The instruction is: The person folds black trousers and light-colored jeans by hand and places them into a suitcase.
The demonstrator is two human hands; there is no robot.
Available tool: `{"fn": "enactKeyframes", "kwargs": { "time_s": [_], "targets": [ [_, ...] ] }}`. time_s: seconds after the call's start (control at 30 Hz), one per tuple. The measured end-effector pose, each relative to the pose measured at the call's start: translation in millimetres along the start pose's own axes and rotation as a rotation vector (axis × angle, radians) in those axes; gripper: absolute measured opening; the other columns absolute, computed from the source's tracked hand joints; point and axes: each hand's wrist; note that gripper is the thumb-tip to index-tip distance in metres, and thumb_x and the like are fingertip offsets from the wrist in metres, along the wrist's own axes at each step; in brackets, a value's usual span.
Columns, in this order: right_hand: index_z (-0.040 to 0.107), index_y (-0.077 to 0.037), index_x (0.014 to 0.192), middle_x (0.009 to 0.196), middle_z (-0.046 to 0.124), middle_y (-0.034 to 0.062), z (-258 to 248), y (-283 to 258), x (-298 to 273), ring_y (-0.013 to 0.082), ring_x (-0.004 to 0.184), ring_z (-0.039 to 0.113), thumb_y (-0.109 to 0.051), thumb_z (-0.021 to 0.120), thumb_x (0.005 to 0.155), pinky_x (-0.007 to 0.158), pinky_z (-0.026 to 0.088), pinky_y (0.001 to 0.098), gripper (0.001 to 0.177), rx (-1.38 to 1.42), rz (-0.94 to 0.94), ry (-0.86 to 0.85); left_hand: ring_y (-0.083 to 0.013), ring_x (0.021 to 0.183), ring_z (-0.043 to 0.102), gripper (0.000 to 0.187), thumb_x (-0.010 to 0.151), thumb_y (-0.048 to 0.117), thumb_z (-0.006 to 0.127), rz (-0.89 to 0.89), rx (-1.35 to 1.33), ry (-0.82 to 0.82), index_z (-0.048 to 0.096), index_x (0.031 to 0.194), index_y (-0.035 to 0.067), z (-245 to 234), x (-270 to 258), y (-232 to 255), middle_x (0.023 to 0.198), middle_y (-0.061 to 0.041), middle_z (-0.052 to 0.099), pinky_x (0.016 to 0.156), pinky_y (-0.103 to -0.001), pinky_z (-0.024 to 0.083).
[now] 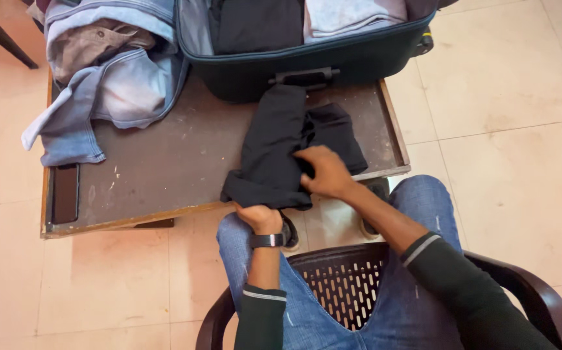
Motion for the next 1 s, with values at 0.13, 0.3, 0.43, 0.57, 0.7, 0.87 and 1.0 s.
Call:
{"fn": "enactKeyframes", "kwargs": {
  "time_s": [0.13, 0.3, 0.43, 0.57, 0.7, 0.87, 1.0],
  "targets": [
    [0.072, -0.008, 0.114, 0.115, 0.073, 0.0141, -9, 59, 2, 0.0306, 0.110, 0.069, -0.004, 0.070, 0.080, 0.095, 0.057, 0.0408, 0.034, 0.053, 0.251, 0.204, -0.0243, 0.115, 0.061, 0.044, 0.108, 0.033, 0.045, 0.049, 0.055, -0.108, 0.058, 0.132, -0.001, -10, -7, -18, 0.126, -0.012, 0.062, 0.100, -0.039, 0.051],
    [0.042, -0.005, 0.147, 0.142, 0.057, 0.0220, -21, 92, 6, 0.0385, 0.123, 0.063, -0.037, 0.061, 0.087, 0.097, 0.055, 0.0524, 0.070, 1.247, 0.620, -0.027, -0.0238, 0.115, 0.063, 0.044, 0.109, 0.030, 0.041, 0.136, 0.163, -0.157, 0.059, 0.131, -0.004, -9, -13, -27, 0.127, -0.013, 0.063, 0.103, -0.039, 0.052],
    [0.019, -0.006, 0.158, 0.156, 0.040, 0.0191, -6, 70, 28, 0.0341, 0.138, 0.050, -0.061, 0.051, 0.095, 0.107, 0.049, 0.0506, 0.090, 1.306, 0.826, -0.153, -0.0252, 0.123, 0.061, 0.045, 0.106, 0.023, 0.034, 0.455, 0.411, -0.346, 0.058, 0.132, -0.006, 6, -23, -11, 0.133, -0.014, 0.062, 0.110, -0.039, 0.048],
    [0.030, -0.003, 0.155, 0.154, 0.045, 0.0184, 10, 66, 43, 0.0348, 0.137, 0.049, -0.071, 0.039, 0.092, 0.105, 0.045, 0.0489, 0.094, 1.275, 0.933, -0.152, -0.0283, 0.116, 0.065, 0.037, 0.103, 0.020, 0.048, 0.705, 0.809, -0.556, 0.065, 0.123, -0.006, 31, -38, 20, 0.130, -0.019, 0.069, 0.106, -0.041, 0.048],
    [0.065, 0.007, 0.137, 0.138, 0.069, 0.0229, 29, 73, 49, 0.0326, 0.125, 0.064, -0.066, 0.055, 0.091, 0.107, 0.048, 0.0382, 0.087, 0.866, 0.825, 0.228, -0.0306, 0.125, 0.065, 0.033, 0.095, 0.022, 0.049, 0.432, 0.764, -0.753, 0.065, 0.117, 0.003, 60, -55, 32, 0.138, -0.016, 0.068, 0.112, -0.041, 0.047],
    [0.063, -0.003, 0.135, 0.130, 0.068, 0.0137, -31, 72, 38, 0.0243, 0.116, 0.066, -0.056, 0.064, 0.089, 0.103, 0.049, 0.0322, 0.070, 1.314, 0.781, 0.116, -0.0364, 0.137, 0.052, 0.046, 0.077, 0.024, 0.067, 0.574, 1.267, -0.916, 0.067, 0.119, 0.006, 96, -73, 36, 0.144, -0.017, 0.059, 0.112, -0.051, 0.032],
    [0.071, 0.003, 0.117, 0.108, 0.077, 0.0210, -53, 62, 29, 0.0301, 0.099, 0.075, -0.028, 0.085, 0.069, 0.088, 0.056, 0.0383, 0.060, 0.306, 0.731, 0.000, -0.0408, 0.136, 0.044, 0.056, 0.066, 0.028, 0.074, 0.609, 1.211, -1.097, 0.067, 0.118, 0.007, 105, -73, 41, 0.141, -0.020, 0.055, 0.107, -0.056, 0.026]
  ]
}}
Point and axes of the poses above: each hand's wrist, its own x-axis towards the middle knuckle, its own z-axis out of the palm, y = z × x
